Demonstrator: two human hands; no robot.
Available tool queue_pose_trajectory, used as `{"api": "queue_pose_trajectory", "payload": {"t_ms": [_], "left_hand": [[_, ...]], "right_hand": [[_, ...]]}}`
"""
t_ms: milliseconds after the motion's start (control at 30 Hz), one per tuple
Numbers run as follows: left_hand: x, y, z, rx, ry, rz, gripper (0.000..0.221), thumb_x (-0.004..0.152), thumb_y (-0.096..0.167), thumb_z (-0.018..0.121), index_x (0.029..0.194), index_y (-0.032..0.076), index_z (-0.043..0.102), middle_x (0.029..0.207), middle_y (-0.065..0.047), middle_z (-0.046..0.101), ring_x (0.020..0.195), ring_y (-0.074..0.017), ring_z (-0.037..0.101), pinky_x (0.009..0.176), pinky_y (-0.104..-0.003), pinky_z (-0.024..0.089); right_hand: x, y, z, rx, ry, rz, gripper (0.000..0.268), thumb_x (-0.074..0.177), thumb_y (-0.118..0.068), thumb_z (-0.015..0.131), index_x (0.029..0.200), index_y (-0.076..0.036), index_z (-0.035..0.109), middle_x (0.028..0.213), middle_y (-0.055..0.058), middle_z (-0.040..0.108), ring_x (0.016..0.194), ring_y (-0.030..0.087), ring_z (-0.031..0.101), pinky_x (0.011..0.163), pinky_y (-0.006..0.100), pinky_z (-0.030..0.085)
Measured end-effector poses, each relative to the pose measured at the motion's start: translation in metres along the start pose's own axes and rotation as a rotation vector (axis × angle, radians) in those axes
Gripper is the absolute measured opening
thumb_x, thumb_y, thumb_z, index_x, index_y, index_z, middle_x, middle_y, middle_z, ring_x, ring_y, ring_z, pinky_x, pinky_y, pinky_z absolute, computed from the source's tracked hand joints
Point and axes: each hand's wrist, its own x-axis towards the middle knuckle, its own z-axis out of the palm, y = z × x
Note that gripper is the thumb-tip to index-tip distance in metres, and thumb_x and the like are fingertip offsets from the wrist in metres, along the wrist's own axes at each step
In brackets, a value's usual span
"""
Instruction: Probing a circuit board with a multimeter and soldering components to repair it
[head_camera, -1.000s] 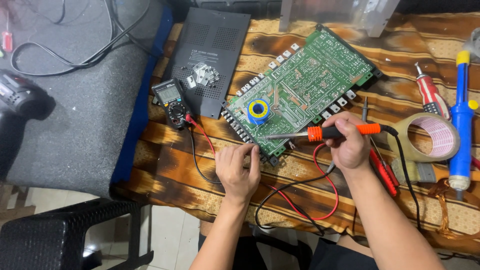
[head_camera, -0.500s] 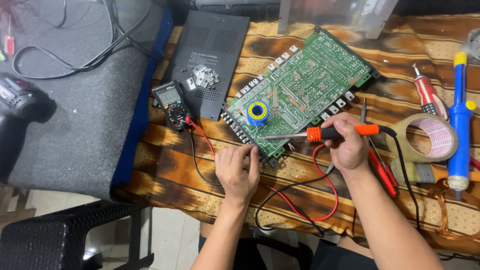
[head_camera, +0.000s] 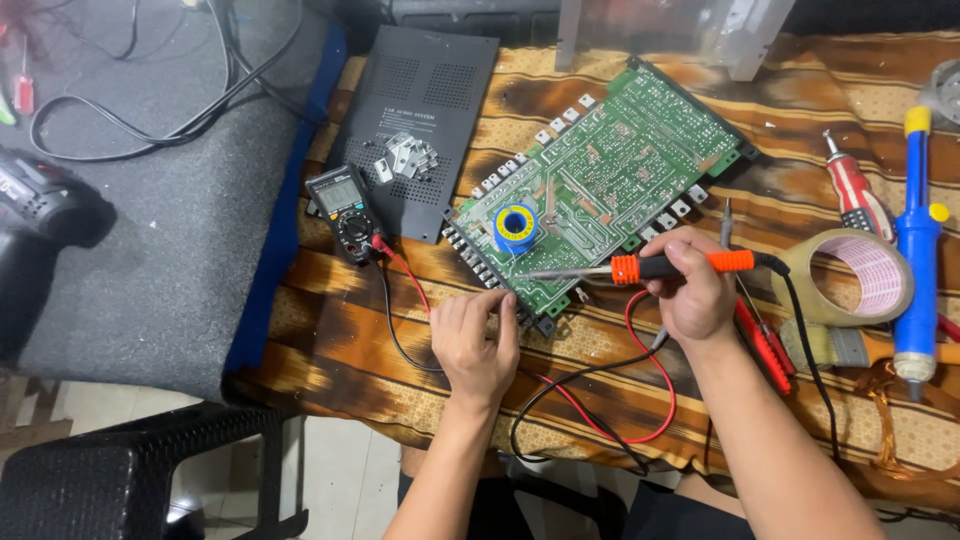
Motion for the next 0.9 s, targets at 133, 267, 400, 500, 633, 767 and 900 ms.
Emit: {"api": "queue_pose_trajectory", "payload": {"t_ms": [133,267,400,500,633,767,900], "left_hand": [[-0.0005,-0.0005,0.0000,0.001,-0.008,-0.002,0.004,0.093,0.017,0.074,0.094,0.013,0.074,0.076,0.000,0.066,0.066,-0.0209,0.063,0.066,-0.032,0.047],[-0.0009,-0.0005,0.0004,0.000,-0.006,-0.005,0.003,0.093,0.016,0.074,0.094,0.013,0.074,0.076,0.001,0.066,0.065,-0.0195,0.063,0.066,-0.032,0.046],[-0.0004,-0.0004,-0.0001,0.006,-0.013,-0.004,0.004,0.093,0.016,0.075,0.093,0.013,0.074,0.075,0.000,0.065,0.065,-0.0208,0.063,0.067,-0.032,0.047],[-0.0013,-0.0009,0.0011,0.004,-0.010,-0.009,0.004,0.094,0.016,0.074,0.093,0.013,0.074,0.075,0.000,0.065,0.065,-0.0207,0.063,0.067,-0.032,0.047],[-0.0008,-0.0006,0.0000,0.001,-0.013,-0.015,0.003,0.093,0.016,0.074,0.093,0.013,0.074,0.077,0.000,0.066,0.066,-0.0209,0.063,0.066,-0.033,0.046],[0.0014,0.0021,-0.0006,-0.001,-0.007,-0.023,0.002,0.093,0.014,0.074,0.094,0.012,0.074,0.076,-0.001,0.067,0.065,-0.0197,0.062,0.066,-0.032,0.046],[-0.0014,-0.0005,0.0010,0.005,-0.014,-0.024,0.003,0.092,0.015,0.075,0.093,0.012,0.074,0.077,-0.001,0.066,0.065,-0.0214,0.062,0.065,-0.033,0.046]], "right_hand": [[0.0013,0.0037,-0.0026,0.009,-0.020,-0.020,0.035,0.086,-0.032,0.063,0.083,0.002,0.071,0.047,0.015,0.046,0.039,0.016,0.048,0.039,0.023,0.041],[0.0002,0.0023,-0.0011,0.015,-0.021,-0.021,0.035,0.086,-0.032,0.063,0.083,0.002,0.070,0.048,0.015,0.047,0.040,0.016,0.048,0.039,0.023,0.041],[0.0002,0.0006,0.0000,0.013,-0.022,-0.020,0.034,0.087,-0.031,0.063,0.082,0.002,0.070,0.050,0.014,0.047,0.041,0.015,0.049,0.040,0.024,0.042],[-0.0005,-0.0022,0.0010,0.009,-0.031,-0.021,0.035,0.087,-0.031,0.062,0.083,0.003,0.069,0.048,0.013,0.045,0.040,0.015,0.048,0.040,0.023,0.041],[-0.0001,-0.0002,-0.0004,0.000,-0.024,-0.014,0.035,0.087,-0.031,0.062,0.084,0.002,0.069,0.047,0.014,0.043,0.041,0.015,0.047,0.040,0.022,0.040],[0.0004,-0.0006,0.0005,0.011,-0.019,-0.013,0.034,0.087,-0.031,0.063,0.083,0.002,0.070,0.048,0.014,0.046,0.040,0.015,0.049,0.040,0.023,0.043],[0.0004,0.0003,-0.0008,-0.011,-0.029,-0.012,0.036,0.087,-0.032,0.062,0.083,0.002,0.070,0.047,0.014,0.046,0.040,0.015,0.049,0.039,0.023,0.041]]}}
